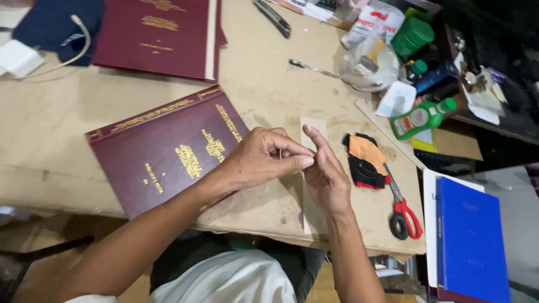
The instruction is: Applying gold foil to a book cover, cutting it to size with scissors, and burnishing it for adhesion.
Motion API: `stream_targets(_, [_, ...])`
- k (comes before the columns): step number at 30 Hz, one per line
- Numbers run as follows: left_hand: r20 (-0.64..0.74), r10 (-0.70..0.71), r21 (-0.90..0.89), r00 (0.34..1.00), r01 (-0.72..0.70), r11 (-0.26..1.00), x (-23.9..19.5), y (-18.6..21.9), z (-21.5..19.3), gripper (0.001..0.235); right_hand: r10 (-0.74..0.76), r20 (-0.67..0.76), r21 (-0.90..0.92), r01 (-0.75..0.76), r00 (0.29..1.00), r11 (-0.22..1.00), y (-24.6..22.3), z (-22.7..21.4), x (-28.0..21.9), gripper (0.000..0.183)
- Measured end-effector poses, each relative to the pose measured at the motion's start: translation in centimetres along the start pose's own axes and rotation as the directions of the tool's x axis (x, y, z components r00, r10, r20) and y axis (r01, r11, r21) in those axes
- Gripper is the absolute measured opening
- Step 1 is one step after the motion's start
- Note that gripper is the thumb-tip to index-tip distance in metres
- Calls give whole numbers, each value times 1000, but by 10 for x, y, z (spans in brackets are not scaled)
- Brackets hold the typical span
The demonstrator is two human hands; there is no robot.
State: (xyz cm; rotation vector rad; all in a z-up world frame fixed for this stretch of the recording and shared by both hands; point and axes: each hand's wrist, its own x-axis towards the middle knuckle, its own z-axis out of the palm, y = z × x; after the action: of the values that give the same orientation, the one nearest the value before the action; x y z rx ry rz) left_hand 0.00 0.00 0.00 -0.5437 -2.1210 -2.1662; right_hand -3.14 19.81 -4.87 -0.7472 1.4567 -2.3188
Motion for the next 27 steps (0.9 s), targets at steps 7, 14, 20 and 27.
stream_targets(7, [-12,45,-12,999,-45,999,-25,19,-11,24,197,-24,206,-187,980,960,-2,23,-12,63])
stream_targets(14, [-15,114,11,993,-114,993,-46,21,-21,25,258,34,263,-258,965,930,-1,26,-24,74])
stream_targets(20, [5,187,45,982,-187,981,-61,10,-26,24,279,56,305,-282,959,910,-10,43,-29,67])
stream_targets(27, [49,168,-1,985,-168,986,-75,6,-41,36,241,-83,-10,-243,967,970,-8,32,-32,57])
